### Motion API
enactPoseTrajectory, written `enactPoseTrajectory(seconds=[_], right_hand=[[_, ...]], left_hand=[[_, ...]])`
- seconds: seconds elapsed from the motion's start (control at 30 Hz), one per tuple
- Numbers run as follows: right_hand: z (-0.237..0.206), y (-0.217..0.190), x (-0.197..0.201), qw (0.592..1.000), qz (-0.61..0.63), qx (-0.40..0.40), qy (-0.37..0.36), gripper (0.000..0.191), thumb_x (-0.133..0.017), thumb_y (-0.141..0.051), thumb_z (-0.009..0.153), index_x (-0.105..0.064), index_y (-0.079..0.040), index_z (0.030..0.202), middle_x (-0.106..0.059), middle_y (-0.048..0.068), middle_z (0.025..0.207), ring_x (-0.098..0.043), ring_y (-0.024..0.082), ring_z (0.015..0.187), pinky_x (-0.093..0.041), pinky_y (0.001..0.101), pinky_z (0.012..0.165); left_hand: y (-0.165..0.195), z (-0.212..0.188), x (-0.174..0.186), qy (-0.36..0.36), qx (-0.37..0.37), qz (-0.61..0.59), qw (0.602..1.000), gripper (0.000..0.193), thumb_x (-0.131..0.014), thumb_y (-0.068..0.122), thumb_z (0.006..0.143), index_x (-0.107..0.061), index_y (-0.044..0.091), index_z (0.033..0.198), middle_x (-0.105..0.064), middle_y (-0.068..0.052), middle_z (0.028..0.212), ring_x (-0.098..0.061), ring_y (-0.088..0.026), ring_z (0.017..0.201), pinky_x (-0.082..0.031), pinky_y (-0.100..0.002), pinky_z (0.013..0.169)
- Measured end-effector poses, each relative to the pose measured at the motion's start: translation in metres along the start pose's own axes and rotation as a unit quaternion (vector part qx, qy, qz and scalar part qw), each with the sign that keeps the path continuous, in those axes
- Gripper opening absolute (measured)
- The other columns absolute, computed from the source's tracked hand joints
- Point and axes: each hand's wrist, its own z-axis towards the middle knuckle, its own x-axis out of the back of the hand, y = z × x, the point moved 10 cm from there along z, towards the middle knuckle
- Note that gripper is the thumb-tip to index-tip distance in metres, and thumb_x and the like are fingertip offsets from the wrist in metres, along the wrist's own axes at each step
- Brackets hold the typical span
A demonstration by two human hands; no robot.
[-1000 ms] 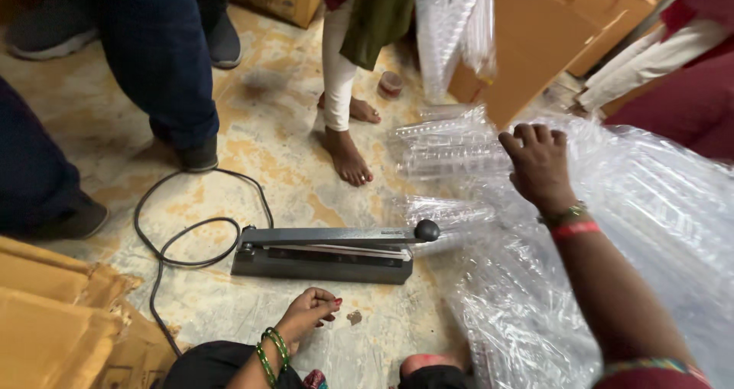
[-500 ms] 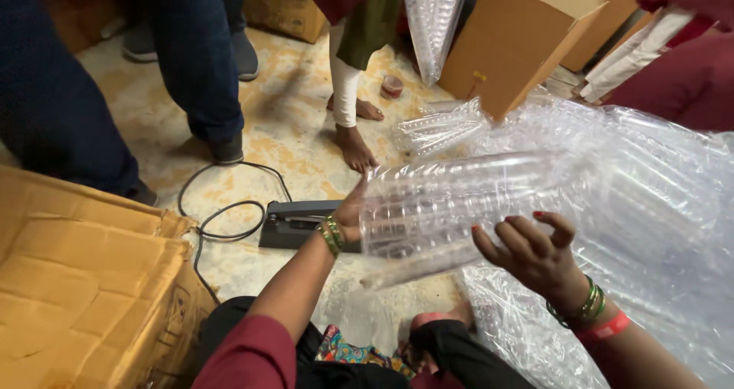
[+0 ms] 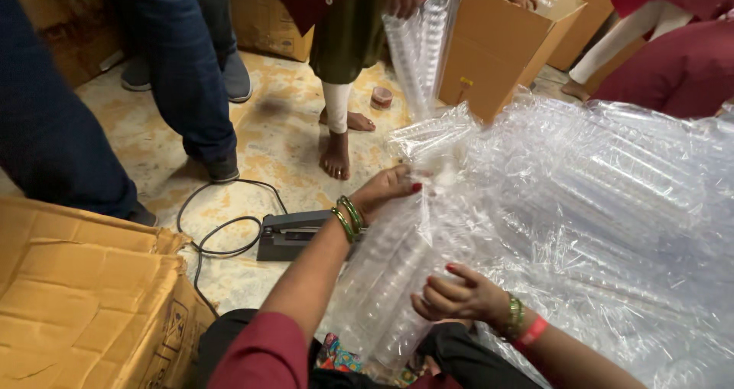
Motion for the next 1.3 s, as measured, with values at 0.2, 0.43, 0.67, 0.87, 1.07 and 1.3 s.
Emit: enactPoseTrajectory(seconds=[0.2, 0.43, 0.67, 0.87, 1.07, 1.3], right_hand=[[-0.018, -0.061, -0.047, 0.996, 0.073, -0.003, -0.045, 0.045, -0.069, -0.018, 0.090, -0.058, -0.032, 0.131, -0.051, -0.004, 0.130, -0.049, 0.012, 0.130, -0.033, 0.0485, 0.118], [-0.015, -0.079, -0.041, 0.907, 0.329, -0.179, -0.192, 0.062, -0.071, -0.023, 0.074, -0.057, -0.015, 0.134, -0.054, 0.008, 0.139, -0.050, 0.027, 0.131, -0.032, 0.0582, 0.110], [0.000, 0.067, 0.001, 0.760, 0.468, -0.449, 0.044, 0.085, -0.085, -0.036, 0.078, -0.043, -0.001, 0.143, -0.048, 0.018, 0.144, -0.044, 0.036, 0.134, -0.032, 0.0470, 0.113], [0.003, 0.093, -0.029, 0.784, 0.395, -0.423, -0.226, 0.024, -0.086, -0.029, 0.072, -0.078, -0.020, 0.092, -0.071, 0.002, 0.093, -0.058, 0.024, 0.105, -0.029, 0.0459, 0.106], [-0.030, 0.079, 0.044, 0.823, 0.323, -0.435, -0.167, 0.015, -0.083, -0.027, 0.073, -0.074, -0.016, 0.078, -0.068, -0.001, 0.084, -0.060, 0.022, 0.102, -0.036, 0.0423, 0.096], [-0.088, 0.047, 0.047, 0.646, 0.430, -0.623, 0.099, 0.018, -0.079, -0.007, 0.083, -0.062, -0.009, 0.091, -0.063, 0.013, 0.124, -0.061, 0.026, 0.123, -0.049, 0.0408, 0.104]], left_hand=[[-0.004, -0.071, 0.025, 0.145, 0.020, 0.184, 0.972, 0.031, -0.073, 0.025, 0.095, -0.072, -0.001, 0.112, -0.075, -0.007, 0.091, -0.071, -0.012, 0.080, -0.060, -0.029, 0.075], [-0.007, -0.142, 0.025, 0.241, -0.024, 0.169, 0.955, 0.017, -0.069, 0.015, 0.096, -0.075, -0.001, 0.101, -0.078, -0.006, 0.086, -0.072, -0.009, 0.077, -0.058, -0.027, 0.070], [0.024, -0.137, -0.057, 0.116, -0.051, 0.251, 0.960, 0.013, -0.079, 0.014, 0.091, -0.077, 0.002, 0.089, -0.075, -0.004, 0.084, -0.070, -0.008, 0.079, -0.057, -0.026, 0.073], [0.093, -0.179, -0.052, 0.216, -0.071, 0.414, 0.882, 0.018, -0.084, 0.020, 0.086, -0.079, 0.003, 0.090, -0.077, -0.004, 0.083, -0.066, -0.008, 0.075, -0.053, -0.025, 0.067], [0.134, -0.213, -0.100, 0.157, -0.157, 0.681, 0.698, 0.031, -0.086, 0.033, 0.080, -0.071, 0.007, 0.071, -0.069, -0.007, 0.068, -0.064, -0.026, 0.064, -0.047, -0.039, 0.066], [0.109, -0.214, -0.094, 0.126, -0.060, 0.595, 0.792, 0.026, -0.085, 0.026, 0.078, -0.072, 0.004, 0.086, -0.062, -0.007, 0.075, -0.062, -0.023, 0.075, -0.049, -0.036, 0.072]])
